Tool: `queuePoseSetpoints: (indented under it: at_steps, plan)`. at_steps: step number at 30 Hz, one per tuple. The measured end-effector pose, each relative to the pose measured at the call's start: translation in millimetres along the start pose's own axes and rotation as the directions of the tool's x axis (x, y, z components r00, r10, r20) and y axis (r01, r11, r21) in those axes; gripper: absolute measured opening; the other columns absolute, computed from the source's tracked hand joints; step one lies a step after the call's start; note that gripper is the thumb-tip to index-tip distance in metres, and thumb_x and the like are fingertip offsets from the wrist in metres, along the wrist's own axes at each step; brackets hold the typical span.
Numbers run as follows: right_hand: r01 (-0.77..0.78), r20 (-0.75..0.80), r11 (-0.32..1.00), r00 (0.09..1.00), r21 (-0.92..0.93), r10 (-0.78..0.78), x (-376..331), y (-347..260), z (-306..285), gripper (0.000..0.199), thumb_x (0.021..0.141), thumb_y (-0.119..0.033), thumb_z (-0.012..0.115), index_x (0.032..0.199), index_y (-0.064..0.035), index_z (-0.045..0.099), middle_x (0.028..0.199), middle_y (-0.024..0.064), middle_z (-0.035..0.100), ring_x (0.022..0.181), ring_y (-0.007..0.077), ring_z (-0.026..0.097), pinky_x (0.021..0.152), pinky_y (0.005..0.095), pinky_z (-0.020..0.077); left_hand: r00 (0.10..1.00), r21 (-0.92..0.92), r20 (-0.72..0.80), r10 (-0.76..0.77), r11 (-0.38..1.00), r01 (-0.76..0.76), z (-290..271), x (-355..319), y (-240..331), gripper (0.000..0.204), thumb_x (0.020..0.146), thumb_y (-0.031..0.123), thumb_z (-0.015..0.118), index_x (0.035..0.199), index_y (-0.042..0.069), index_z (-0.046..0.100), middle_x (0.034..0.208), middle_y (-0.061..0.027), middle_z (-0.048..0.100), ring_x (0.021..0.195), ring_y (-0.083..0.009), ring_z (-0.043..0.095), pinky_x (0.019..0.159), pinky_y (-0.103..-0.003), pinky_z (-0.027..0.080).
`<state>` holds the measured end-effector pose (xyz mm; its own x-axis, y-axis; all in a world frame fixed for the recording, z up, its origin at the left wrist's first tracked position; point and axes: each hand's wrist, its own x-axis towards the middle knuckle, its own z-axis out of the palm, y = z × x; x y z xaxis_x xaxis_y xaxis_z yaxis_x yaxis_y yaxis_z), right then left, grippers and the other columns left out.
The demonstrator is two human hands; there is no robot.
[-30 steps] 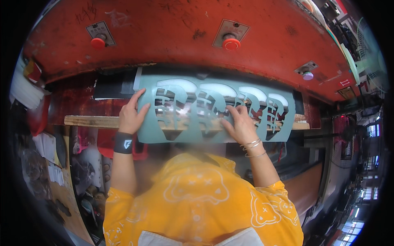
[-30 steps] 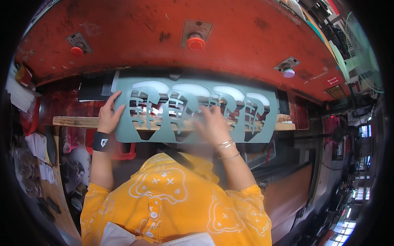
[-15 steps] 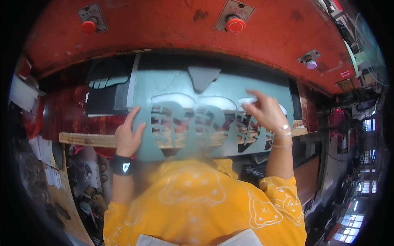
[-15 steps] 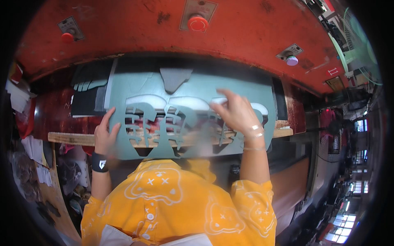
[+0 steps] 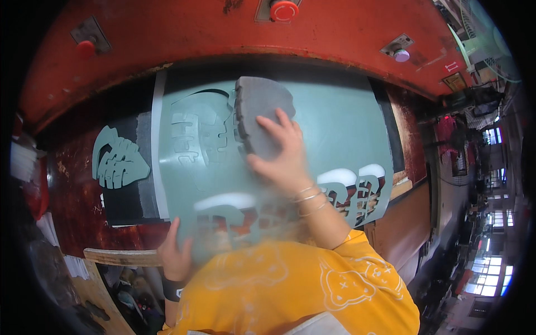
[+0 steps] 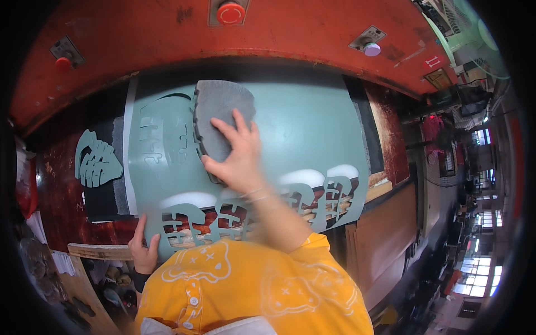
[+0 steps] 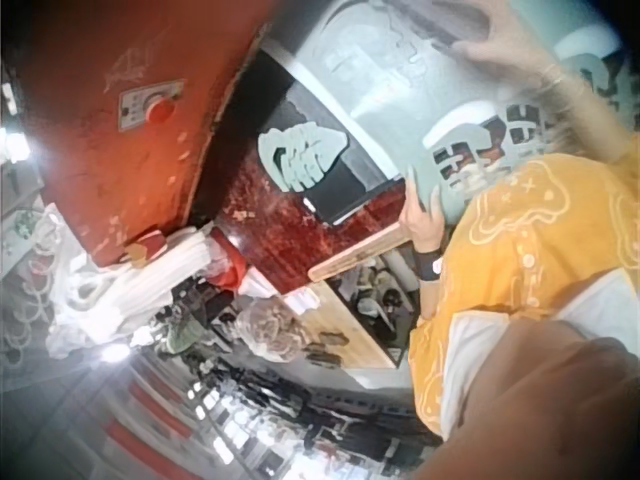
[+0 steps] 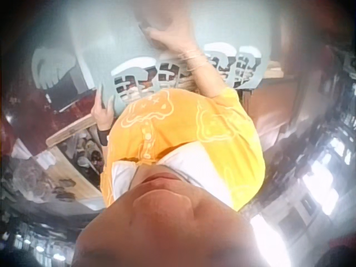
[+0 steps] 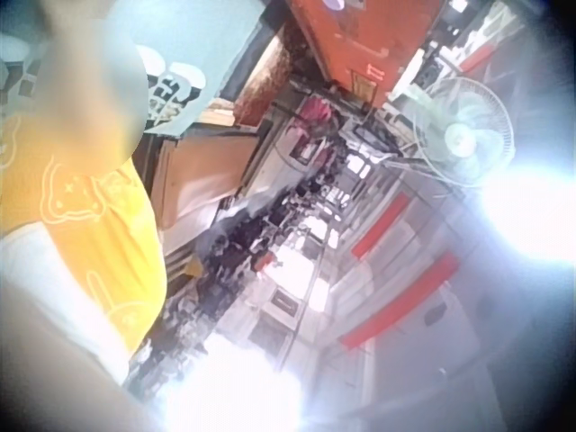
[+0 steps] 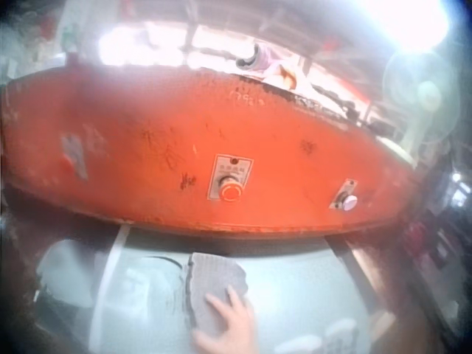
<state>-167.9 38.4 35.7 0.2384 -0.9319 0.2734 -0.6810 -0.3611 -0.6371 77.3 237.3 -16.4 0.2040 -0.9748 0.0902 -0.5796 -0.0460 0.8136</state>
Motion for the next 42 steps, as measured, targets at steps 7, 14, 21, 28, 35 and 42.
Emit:
queuePoseSetpoints:
  at_steps: [7, 14, 21, 28, 35, 42]
  plan:
    - [-0.119, 0.054, 0.580, 0.990, 0.806, 0.128, -11, 65, -71, 0.075, 0.061, -0.024, 0.077, 0.127, 0.0018, 0.054, 0.145, 0.0195, 0.036, 0.133, 0.0264, 0.037, 0.109, 0.0386, 0.0267, 0.998, 0.014, 0.064, 0.007, 1.000, -0.008, 11, -7, 4, 0.056, 0.073, 0.003, 0.064, 0.127, -0.003, 0.050, 0.107, -0.0261, 0.062, 0.090, -0.0393, 0.064, 0.077, -0.038, 0.050]
    - [-0.067, -0.099, 0.983, 0.994, -0.172, 0.051, -7, 74, -68, 0.054, 0.060, -0.023, 0.073, 0.113, -0.0148, 0.066, 0.135, 0.0165, 0.048, 0.124, 0.0457, 0.037, 0.110, 0.0515, 0.0235, 0.998, 0.021, 0.048, 0.030, 0.999, -0.031, 7, -4, 0, 0.058, 0.073, 0.004, 0.063, 0.128, -0.002, 0.049, 0.105, -0.0260, 0.062, 0.088, -0.0400, 0.063, 0.076, -0.039, 0.050]
    - [-0.024, -0.107, 0.942, 0.994, -0.336, -0.012, -6, 79, -56, 0.053, 0.061, -0.026, 0.074, 0.112, -0.0153, 0.066, 0.133, 0.0179, 0.049, 0.124, 0.0432, 0.038, 0.107, 0.0540, 0.0252, 0.999, 0.046, 0.029, 0.015, 0.999, -0.016, 7, -1, 1, 0.054, 0.075, 0.004, 0.062, 0.127, -0.002, 0.050, 0.107, -0.0258, 0.062, 0.093, -0.0390, 0.063, 0.081, -0.039, 0.049]
    - [-0.057, -0.394, 0.998, 0.917, 0.034, 0.066, 10, 124, -110, 0.053, 0.082, -0.028, 0.065, 0.128, -0.0066, 0.053, 0.138, 0.0127, 0.046, 0.132, 0.0278, 0.034, 0.108, 0.0427, 0.0277, 0.998, 0.039, -0.055, 0.019, 0.999, -0.017, 16, -2, -2, 0.047, 0.078, 0.005, 0.059, 0.125, -0.002, 0.052, 0.117, -0.0237, 0.059, 0.104, -0.0367, 0.060, 0.091, -0.038, 0.046]
    - [0.021, -0.906, 0.982, 0.380, -0.190, -0.184, 75, 124, -191, 0.071, 0.091, -0.034, 0.055, 0.142, 0.0025, 0.024, 0.146, 0.0302, 0.019, 0.136, 0.0420, 0.019, 0.111, 0.0479, 0.0179, 0.986, 0.029, -0.129, 0.109, 0.994, -0.107, 19, -4, -7, 0.040, 0.079, 0.004, 0.059, 0.119, -0.002, 0.057, 0.112, -0.0223, 0.062, 0.102, -0.0338, 0.062, 0.089, -0.036, 0.047]
    - [0.108, -0.839, 0.991, 0.531, -0.073, -0.120, -7, 127, -183, 0.072, 0.091, -0.028, 0.054, 0.144, 0.0037, 0.018, 0.148, 0.0259, 0.018, 0.138, 0.0356, 0.019, 0.112, 0.0433, 0.0170, 0.962, 0.068, -0.228, 0.150, 0.988, -0.138, 25, -12, -15, 0.036, 0.085, 0.011, 0.057, 0.120, 0.000, 0.057, 0.113, -0.0212, 0.063, 0.105, -0.0336, 0.062, 0.090, -0.036, 0.046]
